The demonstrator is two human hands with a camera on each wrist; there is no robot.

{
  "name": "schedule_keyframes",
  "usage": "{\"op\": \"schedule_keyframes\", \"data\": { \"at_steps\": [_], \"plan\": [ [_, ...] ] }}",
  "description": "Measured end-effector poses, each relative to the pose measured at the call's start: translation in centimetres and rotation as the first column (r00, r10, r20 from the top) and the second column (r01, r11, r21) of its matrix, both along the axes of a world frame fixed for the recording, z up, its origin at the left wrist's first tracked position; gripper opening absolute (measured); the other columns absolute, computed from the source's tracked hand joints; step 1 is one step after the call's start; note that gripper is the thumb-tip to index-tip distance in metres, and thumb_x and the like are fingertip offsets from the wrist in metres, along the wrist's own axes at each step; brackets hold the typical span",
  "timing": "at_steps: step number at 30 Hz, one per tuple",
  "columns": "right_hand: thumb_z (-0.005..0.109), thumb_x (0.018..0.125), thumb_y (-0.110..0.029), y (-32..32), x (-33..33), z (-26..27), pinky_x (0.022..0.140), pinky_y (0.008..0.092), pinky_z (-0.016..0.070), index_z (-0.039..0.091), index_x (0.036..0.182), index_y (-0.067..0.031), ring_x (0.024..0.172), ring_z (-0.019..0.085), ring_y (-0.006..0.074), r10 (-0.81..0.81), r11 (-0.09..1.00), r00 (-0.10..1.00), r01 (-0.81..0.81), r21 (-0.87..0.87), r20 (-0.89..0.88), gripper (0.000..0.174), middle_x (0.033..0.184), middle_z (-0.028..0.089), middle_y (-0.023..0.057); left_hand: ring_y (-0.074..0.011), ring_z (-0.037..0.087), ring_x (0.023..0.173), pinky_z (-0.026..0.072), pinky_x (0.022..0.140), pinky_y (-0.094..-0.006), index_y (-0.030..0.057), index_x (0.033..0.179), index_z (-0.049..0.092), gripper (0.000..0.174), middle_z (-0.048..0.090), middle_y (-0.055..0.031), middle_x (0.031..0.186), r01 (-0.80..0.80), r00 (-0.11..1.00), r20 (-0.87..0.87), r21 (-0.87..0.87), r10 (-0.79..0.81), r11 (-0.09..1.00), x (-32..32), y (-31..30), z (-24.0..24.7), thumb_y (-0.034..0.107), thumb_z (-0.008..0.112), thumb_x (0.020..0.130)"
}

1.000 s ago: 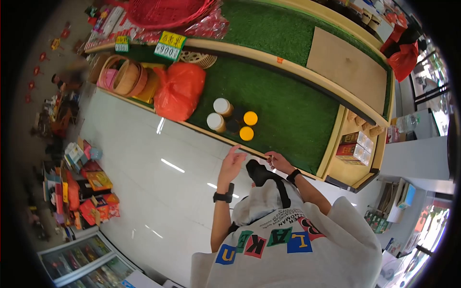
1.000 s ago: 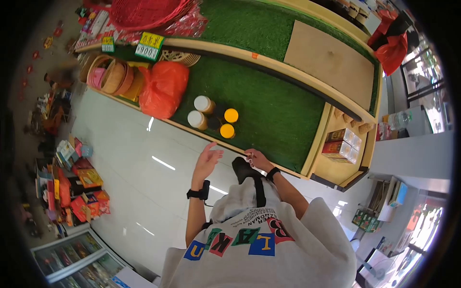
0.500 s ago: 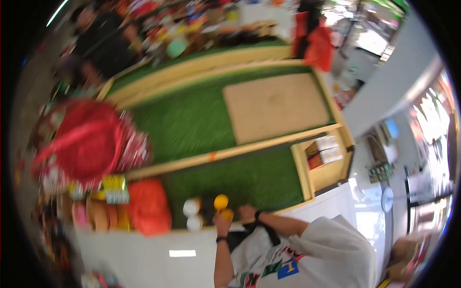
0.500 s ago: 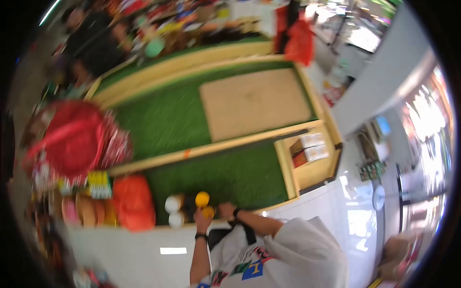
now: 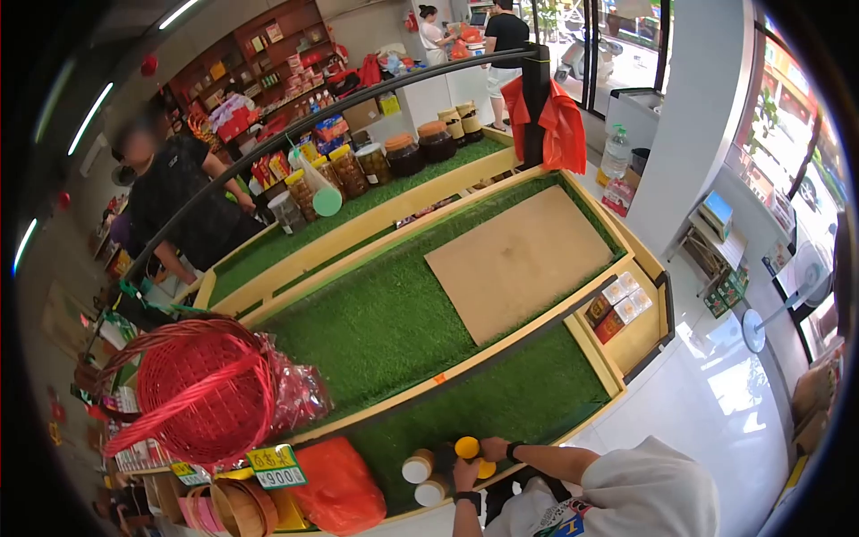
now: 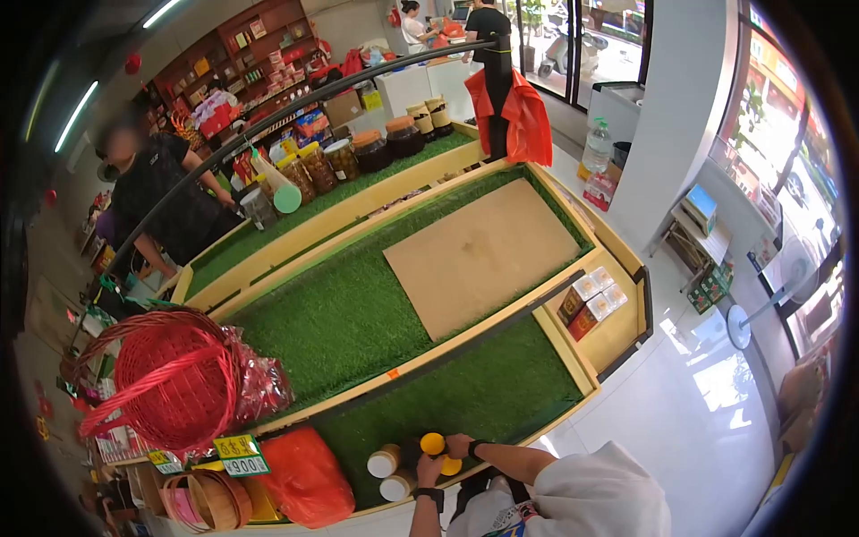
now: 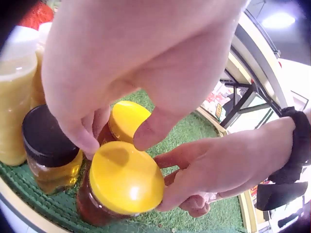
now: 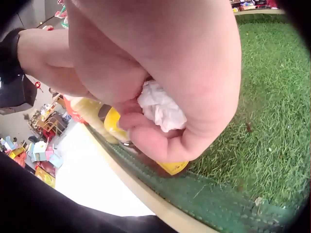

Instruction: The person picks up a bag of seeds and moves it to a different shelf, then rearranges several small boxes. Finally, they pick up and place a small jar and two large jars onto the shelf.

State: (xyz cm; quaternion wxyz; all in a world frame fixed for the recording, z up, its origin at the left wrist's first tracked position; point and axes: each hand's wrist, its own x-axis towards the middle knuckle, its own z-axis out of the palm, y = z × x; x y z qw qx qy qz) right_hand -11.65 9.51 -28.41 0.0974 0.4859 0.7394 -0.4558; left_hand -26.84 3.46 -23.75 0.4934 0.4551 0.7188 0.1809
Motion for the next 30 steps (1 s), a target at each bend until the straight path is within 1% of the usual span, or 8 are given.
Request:
{"op": "schedule_keyframes", "data": {
  "at_steps": [2,5,8,11,14,20,24,30],
  "plan": [
    [0.072,0.078,-0.032,1.8,-0.9,1.4,0.081,0.0468,0.0559,0.05,0.128,0.0036,0.098,0.067,0.0409,0.148,0.988,0.977,-0.141,-0.057,0.154,0.065,0.102,0.068,0.0278,-0.0311,0.063,0.113,0.0475,0.095,-0.0387,-0.0002,0.12,0.062,0.047,0.068,-0.0166,0.119,-0.072,0.976,0.2,-0.099,0.09,0.993,-0.5,0.5,-2.7,0.023,0.071,0.08],
    [0.071,0.076,-0.029,1.6,-1.9,4.9,0.076,0.044,0.0578,0.058,0.126,-0.0007,0.093,0.07,0.0362,-0.379,0.925,0.916,0.376,0.041,0.131,0.059,0.102,0.07,0.0235,-0.0257,0.064,0.11,0.0485,0.091,-0.035,-0.0008,0.118,0.062,0.039,0.068,-0.0142,0.118,-0.167,0.91,0.339,-0.224,0.237,0.96,-0.8,1.1,-2.3,0.015,0.068,0.083],
    [0.075,0.073,-0.029,1.2,-2.0,2.5,0.08,0.0443,0.0575,0.058,0.131,-0.0091,0.095,0.069,0.0355,-0.227,0.932,0.971,0.238,0.273,-0.074,0.064,0.108,0.071,0.0176,-0.0246,0.065,0.108,0.0489,0.089,-0.0343,0.0002,0.118,0.062,0.037,0.069,-0.0134,0.117,-0.135,0.914,0.364,-0.139,0.177,0.981,0.1,0.5,-1.6,0.012,0.067,0.083],
    [0.086,0.062,-0.033,2.0,-0.5,5.2,0.085,0.0441,0.0556,0.06,0.132,-0.0148,0.097,0.069,0.0343,-0.249,0.951,0.964,0.262,0.166,-0.095,0.077,0.108,0.071,0.0156,-0.0291,0.065,0.108,0.0492,0.09,-0.0369,0.0015,0.122,0.061,0.041,0.067,-0.0142,0.121,-0.096,0.93,0.363,0.111,0.049,0.989,-0.7,0.3,-3.7,0.011,0.066,0.083],
    [0.091,0.056,-0.037,0.6,1.0,5.7,0.085,0.0411,0.0553,0.058,0.134,-0.0135,0.094,0.069,0.0334,-0.322,0.916,0.924,0.358,0.178,-0.204,0.088,0.103,0.072,0.0169,-0.0253,0.06,0.119,0.0471,0.098,-0.0338,-0.0003,0.134,0.053,0.053,0.054,-0.0173,0.14,0.134,0.957,0.266,-0.053,-0.115,0.99,-1.5,1.4,3.7,0.0,0.062,0.082],
    [0.087,0.062,-0.048,-2.6,4.0,14.3,0.077,0.0364,0.0557,0.063,0.128,-0.0095,0.081,0.071,0.0316,-0.487,0.802,0.824,0.553,0.224,-0.289,0.081,0.091,0.072,0.0176,-0.0263,0.055,0.127,0.0519,0.089,-0.0304,0.0032,0.14,0.05,0.061,0.037,-0.0235,0.152,0.296,0.933,0.118,0.282,-0.34,0.912,-1.5,1.6,11.0,0.0,0.063,0.081],
    [0.086,0.063,-0.053,-4.2,4.8,20.7,0.064,0.0335,0.0531,0.073,0.107,-0.005,0.063,0.066,0.0223,-0.564,0.748,0.73,0.65,0.136,-0.387,0.066,0.074,0.07,0.0134,-0.0296,0.051,0.132,0.0485,0.1,-0.0356,0.0088,0.141,0.051,0.066,0.039,-0.0244,0.15,0.396,0.893,-0.044,0.545,-0.447,0.739,-1.2,2.2,16.5,0.001,0.069,0.078],
    [0.086,0.064,-0.057,-4.2,6.1,29.0,0.049,0.0271,0.0454,0.075,0.082,-0.002,0.047,0.056,0.0117,-0.483,0.717,0.737,0.643,0.27,-0.472,0.059,0.055,0.06,0.0051,-0.0271,0.061,0.119,0.0513,0.095,-0.0357,0.0126,0.143,0.049,0.075,0.062,-0.0209,0.128,0.313,0.898,0.108,0.524,-0.426,0.792,0.5,2.9,25.1,0.006,0.079,0.075]
  ]
}}
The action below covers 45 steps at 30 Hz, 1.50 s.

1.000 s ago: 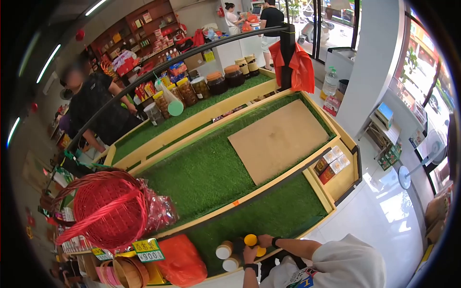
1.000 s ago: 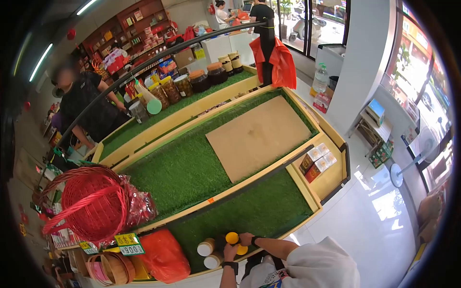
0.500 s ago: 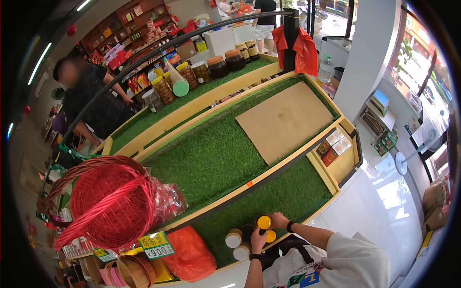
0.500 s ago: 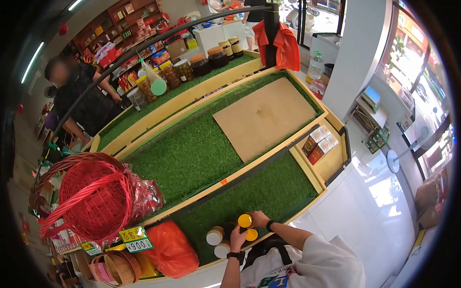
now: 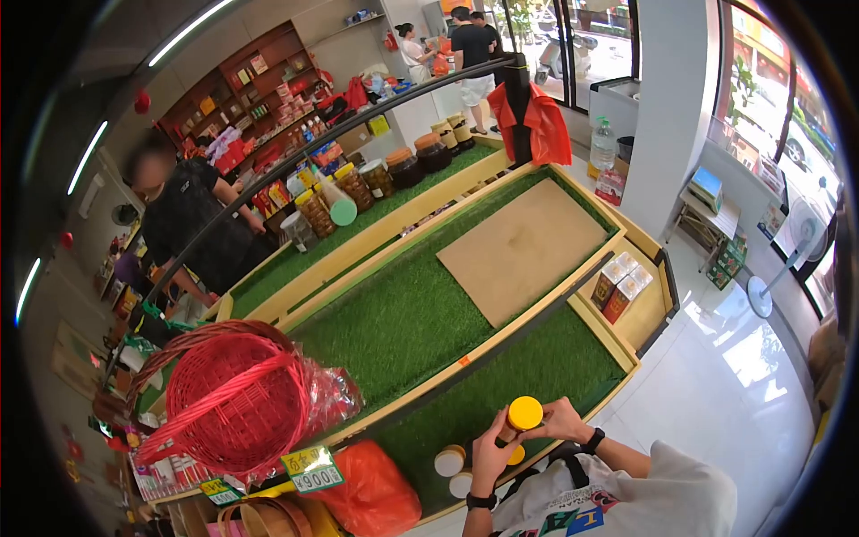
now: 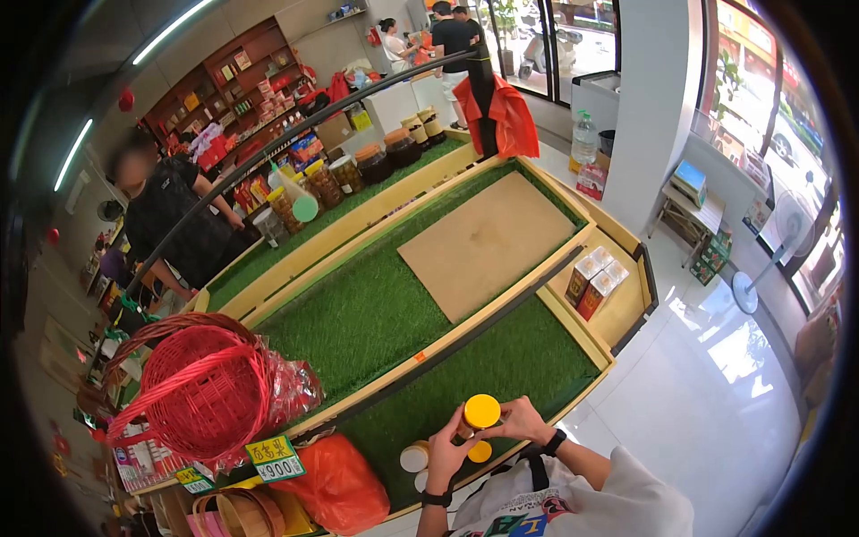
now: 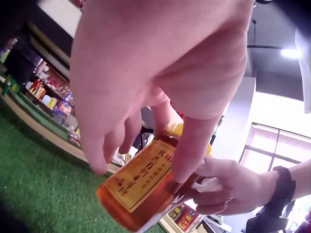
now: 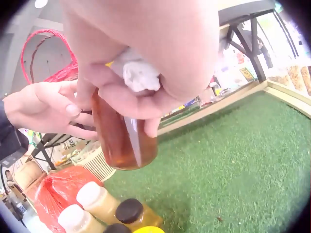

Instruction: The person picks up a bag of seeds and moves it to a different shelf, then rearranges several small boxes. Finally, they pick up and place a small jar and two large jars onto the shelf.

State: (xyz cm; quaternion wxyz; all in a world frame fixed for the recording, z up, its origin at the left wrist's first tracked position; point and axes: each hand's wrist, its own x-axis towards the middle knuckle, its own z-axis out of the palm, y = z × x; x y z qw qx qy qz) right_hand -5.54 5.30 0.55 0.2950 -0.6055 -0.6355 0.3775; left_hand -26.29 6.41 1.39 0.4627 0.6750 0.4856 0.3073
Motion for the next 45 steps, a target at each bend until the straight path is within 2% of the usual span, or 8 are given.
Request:
{"op": "schedule_keyframes", "data": {
  "at_steps": [7,10,14,19,24,32,37,45],
  "plan": [
    [0.089,0.069,-0.043,0.9,5.3,7.0,0.048,0.0288,0.04,0.07,0.102,-0.0037,0.046,0.045,0.0157,0.208,0.95,0.978,-0.197,0.242,-0.022,0.054,0.057,0.051,0.0042,-0.0175,0.07,0.101,0.0551,0.089,-0.0304,0.0023,0.136,0.055,0.075,0.072,-0.0199,0.104,0.06,0.992,0.111,-0.034,-0.056,0.998,2.8,3.6,5.7,0.009,0.086,0.068],
    [0.088,0.069,-0.04,2.3,7.2,7.7,0.054,0.0326,0.0476,0.065,0.121,-0.0052,0.052,0.058,0.0245,0.107,0.895,0.987,-0.042,0.445,-0.122,0.066,0.061,0.056,0.0107,-0.0175,0.07,0.099,0.0561,0.087,-0.0312,0.0024,0.135,0.056,0.075,0.072,-0.0204,0.105,0.053,0.998,0.013,0.077,-0.054,0.996,6.5,4.8,9.4,0.012,0.087,0.067],
    [0.088,0.068,-0.034,4.2,11.7,10.7,0.06,0.0296,0.0497,0.067,0.121,-0.0102,0.058,0.059,0.0243,-0.032,0.971,0.998,0.044,0.234,-0.057,0.062,0.077,0.067,0.0132,-0.0181,0.072,0.094,0.0578,0.082,-0.0329,0.0037,0.131,0.06,0.073,0.073,-0.018,0.101,0.002,1.0,-0.021,0.248,0.003,0.969,11.4,6.6,12.8,0.015,0.089,0.066],
    [0.089,0.068,-0.033,8.3,15.2,13.4,0.06,0.0284,0.0489,0.068,0.119,-0.0101,0.057,0.056,0.019,-0.027,0.844,0.954,0.181,0.505,-0.298,0.059,0.079,0.067,0.013,-0.0176,0.07,0.101,0.0559,0.085,-0.0325,-0.0001,0.13,0.06,0.066,0.072,-0.0152,0.109,-0.01,0.995,0.097,0.313,-0.021,0.95,16.2,10.7,16.1,0.015,0.086,0.072],
    [0.087,0.069,-0.027,12.6,18.5,16.0,0.07,0.0317,0.0517,0.065,0.123,-0.0088,0.071,0.067,0.026,-0.122,0.846,0.955,0.243,0.474,-0.271,0.061,0.088,0.07,0.0139,-0.0219,0.066,0.111,0.052,0.093,-0.0331,-0.0012,0.14,0.047,0.066,0.068,-0.0172,0.119,0.088,0.993,0.049,0.287,-0.107,0.954,20.6,15.1,19.6,0.01,0.077,0.082],
    [0.086,0.068,-0.017,22.5,23.2,14.2,0.079,0.0354,0.0516,0.061,0.127,-0.0043,0.087,0.069,0.0338,-0.132,0.783,0.951,0.272,0.559,-0.278,0.066,0.097,0.071,0.0163,-0.0241,0.06,0.121,0.0503,0.097,-0.0343,-0.0016,0.148,0.036,0.069,0.063,-0.0189,0.126,0.078,0.986,0.116,0.328,-0.122,0.941,26.3,24.8,15.5,0.003,0.069,0.087],
    [0.084,0.066,-0.012,28.4,25.1,13.7,0.077,0.0362,0.0517,0.062,0.12,-0.0025,0.087,0.069,0.0339,-0.133,0.828,0.96,0.244,0.506,-0.244,0.059,0.097,0.07,0.0174,-0.0213,0.061,0.115,0.0473,0.1,-0.0334,-0.0029,0.131,0.049,0.041,0.062,-0.0128,0.121,0.157,0.96,0.18,0.297,-0.217,0.942,28.9,31.2,14.1,-0.004,0.06,0.091],
    [0.08,0.065,-0.007,32.8,26.9,10.8,0.085,0.0379,0.0516,0.063,0.117,-0.0034,0.101,0.067,0.0365,-0.246,0.825,0.938,0.335,0.455,-0.245,0.054,0.104,0.069,0.0197,-0.024,0.05,0.13,0.0381,0.111,-0.0376,0.0003,0.148,0.026,0.071,0.05,-0.0154,0.139,0.174,0.978,0.051,0.321,-0.201,0.931,32.0,37.1,8.8,0.001,0.067,0.089]
  ]
}}
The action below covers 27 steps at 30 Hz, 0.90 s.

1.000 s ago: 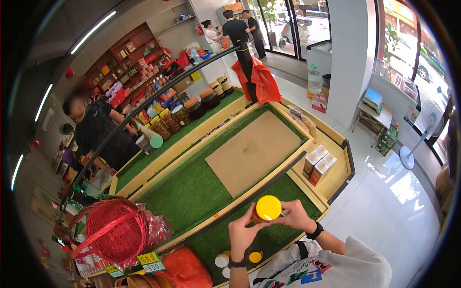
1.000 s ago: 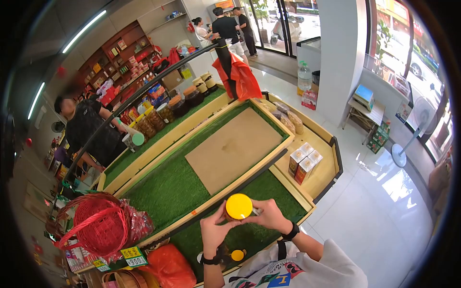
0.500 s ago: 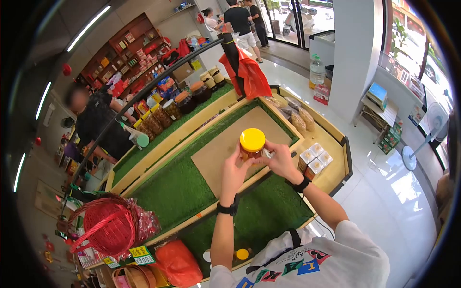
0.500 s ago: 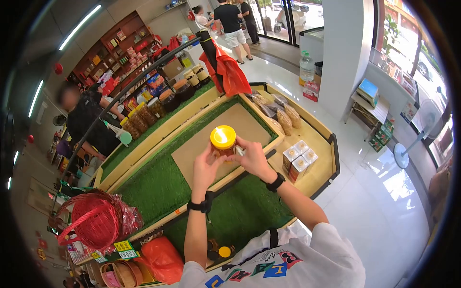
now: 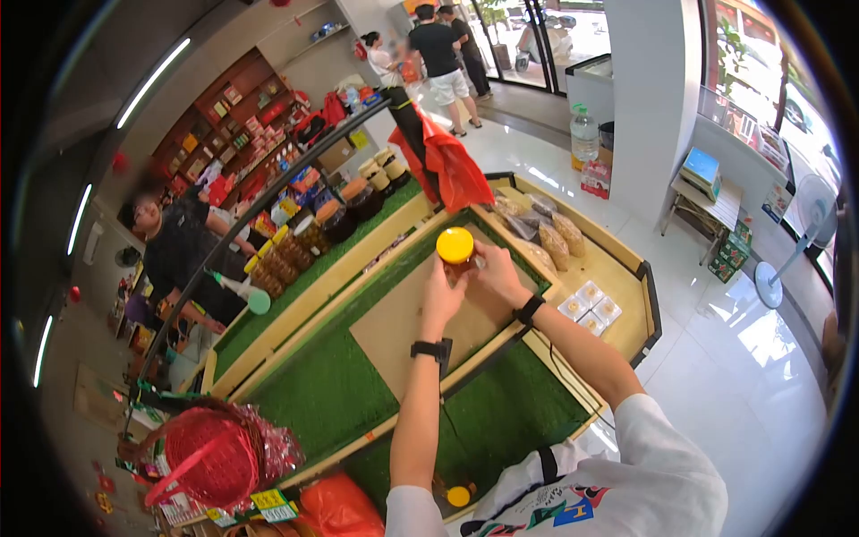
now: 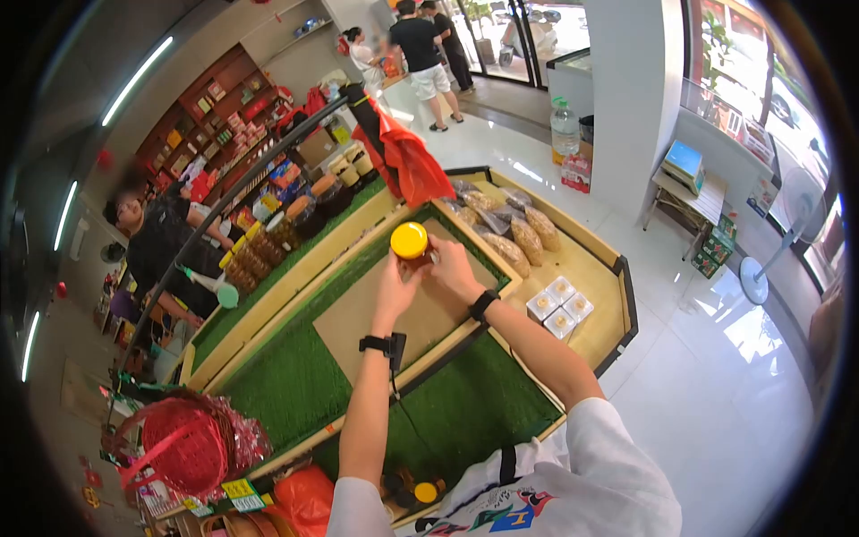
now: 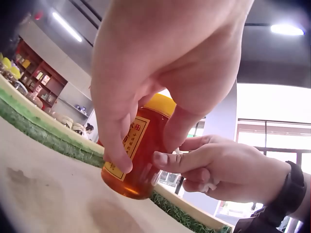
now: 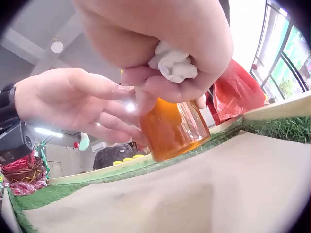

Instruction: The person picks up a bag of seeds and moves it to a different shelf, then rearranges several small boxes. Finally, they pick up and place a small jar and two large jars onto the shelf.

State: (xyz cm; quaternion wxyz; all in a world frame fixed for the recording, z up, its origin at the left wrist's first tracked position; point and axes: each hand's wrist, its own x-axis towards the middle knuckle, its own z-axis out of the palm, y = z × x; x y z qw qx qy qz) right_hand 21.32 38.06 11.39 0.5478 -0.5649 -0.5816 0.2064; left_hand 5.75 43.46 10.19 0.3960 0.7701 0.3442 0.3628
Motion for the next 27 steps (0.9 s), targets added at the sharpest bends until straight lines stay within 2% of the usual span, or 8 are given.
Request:
{"op": "schedule_keyframes", "data": {
  "at_steps": [3,9,13,17,21,23,25,27],
  "plan": [
    [0.079,0.065,-0.006,0.7,0.6,0.0,0.086,0.0391,0.0523,0.065,0.115,-0.0045,0.098,0.068,0.0356,0.02,1.0,0.999,-0.019,0.019,-0.044,0.052,0.102,0.071,0.0181,-0.0368,0.063,0.108,0.0498,0.091,-0.042,0.0031,0.151,0.02,0.081,0.063,-0.0205,0.118,-0.015,1.0,-0.012,0.185,0.017,0.983,0.4,0.3,-1.1,0.014,0.069,0.087],
    [0.074,0.072,-0.001,0.9,0.4,-0.9,0.077,0.0408,0.0549,0.055,0.107,0.0007,0.09,0.07,0.0349,0.032,0.999,0.997,-0.033,-0.01,-0.072,0.04,0.093,0.071,0.0216,-0.036,0.061,0.112,0.0485,0.095,-0.0408,0.0008,0.152,0.001,0.091,0.059,-0.0197,0.123,0.03,0.99,-0.139,0.101,-0.016,0.994,1.3,-0.4,0.0,0.003,0.063,0.086],
    [0.073,0.074,-0.001,1.1,0.5,-1.2,0.073,0.0426,0.0553,0.052,0.107,0.0011,0.086,0.069,0.0382,-0.049,0.998,0.986,0.054,-0.028,0.161,0.039,0.09,0.07,0.0211,-0.0349,0.058,0.116,0.047,0.096,-0.0407,0.0017,0.151,-0.004,0.092,0.054,-0.0201,0.129,0.039,0.985,-0.17,0.059,-0.029,0.997,1.4,-0.7,0.6,0.002,0.061,0.086],
    [0.074,0.074,-0.005,0.7,0.1,-1.0,0.077,0.0431,0.0551,0.049,0.121,0.0001,0.089,0.068,0.0396,-0.05,0.992,0.98,0.071,-0.107,0.191,0.053,0.096,0.07,0.0219,-0.0338,0.053,0.127,0.0416,0.104,-0.0402,0.0018,0.152,-0.003,0.094,0.049,-0.021,0.139,0.046,0.994,-0.099,-0.042,-0.05,0.998,1.0,-0.3,-0.2,0.007,0.064,0.087],
    [0.076,0.072,-0.007,0.7,0.9,-1.9,0.081,0.04,0.055,0.043,0.136,-0.0015,0.095,0.068,0.0369,-0.034,0.999,0.987,0.029,0.034,0.157,0.072,0.105,0.07,0.0199,-0.0302,0.051,0.128,0.0395,0.106,-0.0386,0.0002,0.153,-0.002,0.095,0.048,-0.0198,0.14,-0.089,0.994,-0.078,-0.147,0.078,0.985,0.9,-0.6,-0.2,0.006,0.065,0.086],
    [0.079,0.071,-0.009,0.5,0.7,-2.2,0.083,0.0378,0.0549,0.04,0.141,-0.0029,0.098,0.068,0.0343,-0.003,1.0,0.995,0.0,0.026,0.103,0.08,0.108,0.07,0.0178,-0.0296,0.051,0.128,0.0386,0.107,-0.0381,-0.0005,0.152,0.004,0.091,0.05,-0.0196,0.138,0.027,0.999,0.021,-0.008,-0.027,1.0,0.8,-0.1,-0.4,0.005,0.065,0.085],
    [0.083,0.068,-0.011,0.2,0.0,-1.1,0.085,0.0363,0.0544,0.049,0.135,-0.0029,0.1,0.069,0.0288,0.064,0.994,0.991,-0.052,0.1,-0.115,0.076,0.109,0.071,0.0148,-0.0325,0.054,0.124,0.0416,0.103,-0.0388,-0.0004,0.153,0.004,0.09,0.054,-0.0213,0.133,0.092,0.995,0.034,0.041,-0.094,0.995,0.8,0.5,-2.2,0.005,0.063,0.085],
    [0.086,0.065,-0.011,-1.0,-0.8,1.5,0.084,0.0345,0.0549,0.068,0.112,-0.0017,0.091,0.072,0.0242,-0.038,0.995,0.998,0.033,-0.094,-0.052,0.051,0.099,0.074,0.0131,-0.0389,0.06,0.114,0.0485,0.095,-0.041,0.0005,0.154,-0.001,0.093,0.06,-0.0249,0.125,0.123,0.992,-0.028,0.005,-0.123,0.992,0.3,1.3,-4.6,0.006,0.061,0.085]
  ]
}}
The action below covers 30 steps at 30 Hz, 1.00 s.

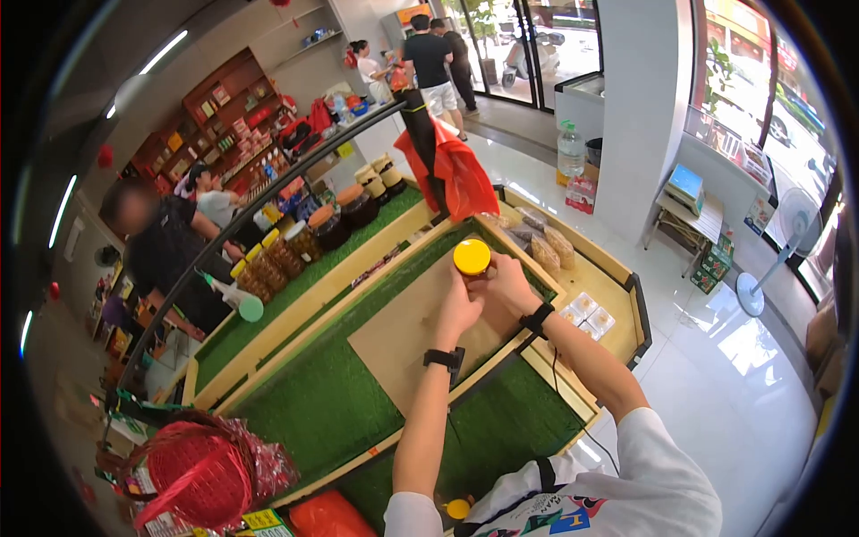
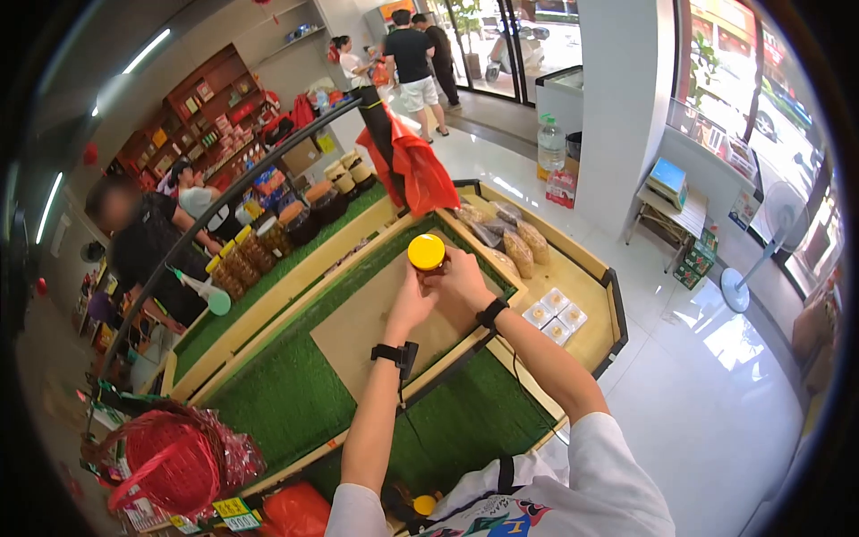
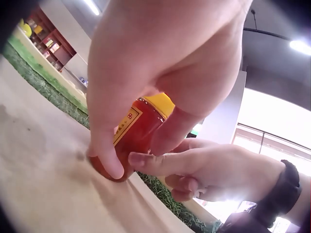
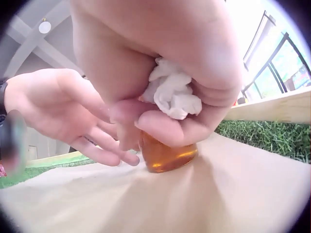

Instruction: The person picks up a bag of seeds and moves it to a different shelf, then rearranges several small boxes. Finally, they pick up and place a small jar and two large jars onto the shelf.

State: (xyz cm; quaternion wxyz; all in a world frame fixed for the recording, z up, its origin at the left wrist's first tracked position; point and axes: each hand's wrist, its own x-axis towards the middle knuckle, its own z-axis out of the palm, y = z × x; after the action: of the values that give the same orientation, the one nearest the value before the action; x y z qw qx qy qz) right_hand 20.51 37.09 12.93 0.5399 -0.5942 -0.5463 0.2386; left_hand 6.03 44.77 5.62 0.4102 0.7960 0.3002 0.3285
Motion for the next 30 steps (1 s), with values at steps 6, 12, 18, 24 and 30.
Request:
{"op": "schedule_keyframes", "data": {
  "at_steps": [6,12,18,24,30],
  "plan": [
    [0.087,0.065,-0.02,-3.0,-3.5,1.8,0.076,0.0356,0.056,0.069,0.112,-0.0034,0.082,0.072,0.03,0.144,0.989,0.975,-0.136,-0.053,0.169,0.052,0.092,0.073,0.0156,-0.0253,0.06,0.115,0.055,0.084,-0.0347,-0.0001,0.14,0.039,0.055,0.061,-0.0151,0.12,-0.293,0.954,-0.102,-0.099,0.283,0.951,-5.3,-9.2,7.4,-0.002,0.057,0.088],
    [0.087,0.065,-0.023,-3.1,-8.7,0.7,0.073,0.0381,0.0555,0.067,0.115,-0.0023,0.082,0.07,0.0352,0.202,0.978,0.969,-0.208,0.029,0.142,0.057,0.093,0.071,0.0197,-0.0317,0.07,0.095,0.0577,0.079,-0.0354,-0.0005,0.143,0.04,0.059,0.068,-0.0193,0.109,-0.425,0.895,0.105,-0.098,0.434,0.9,-9.7,-11.3,6.7,0.005,0.06,0.089],
    [0.087,0.064,-0.017,-2.7,-9.5,1.3,0.074,0.0366,0.0554,0.067,0.114,-0.0005,0.085,0.071,0.0333,0.272,0.962,0.952,-0.274,-0.009,0.14,0.057,0.095,0.071,0.0199,-0.033,0.068,0.099,0.058,0.082,-0.0373,-0.0001,0.145,0.037,0.06,0.066,-0.0193,0.111,-0.437,0.896,0.043,-0.087,0.441,0.895,-10.9,-11.6,7.4,0.004,0.058,0.09],
    [0.087,0.066,-0.017,-3.8,-8.2,0.7,0.078,0.0358,0.0555,0.067,0.116,-0.0008,0.089,0.071,0.0328,0.18,0.983,0.981,-0.177,-0.049,0.077,0.057,0.099,0.072,0.0186,-0.0364,0.066,0.103,0.0543,0.085,-0.0411,0.0006,0.149,0.029,0.065,0.064,-0.0221,0.114,-0.404,0.911,0.027,-0.156,0.413,0.901,-8.7,-12.0,7.6,-0.001,0.053,0.089],
    [0.086,0.069,-0.019,-5.0,-9.1,0.7,0.081,0.0366,0.0548,0.065,0.119,-0.0021,0.092,0.071,0.0317,0.157,0.987,0.987,-0.157,-0.026,0.019,0.057,0.104,0.072,0.0175,-0.0349,0.062,0.111,0.0492,0.093,-0.0401,0.0023,0.149,0.031,0.063,0.062,-0.0211,0.121,-0.46,0.887,-0.114,-0.103,0.448,0.882,-8.5,-13.1,8.6,-0.009,0.042,0.088]
  ]
}}
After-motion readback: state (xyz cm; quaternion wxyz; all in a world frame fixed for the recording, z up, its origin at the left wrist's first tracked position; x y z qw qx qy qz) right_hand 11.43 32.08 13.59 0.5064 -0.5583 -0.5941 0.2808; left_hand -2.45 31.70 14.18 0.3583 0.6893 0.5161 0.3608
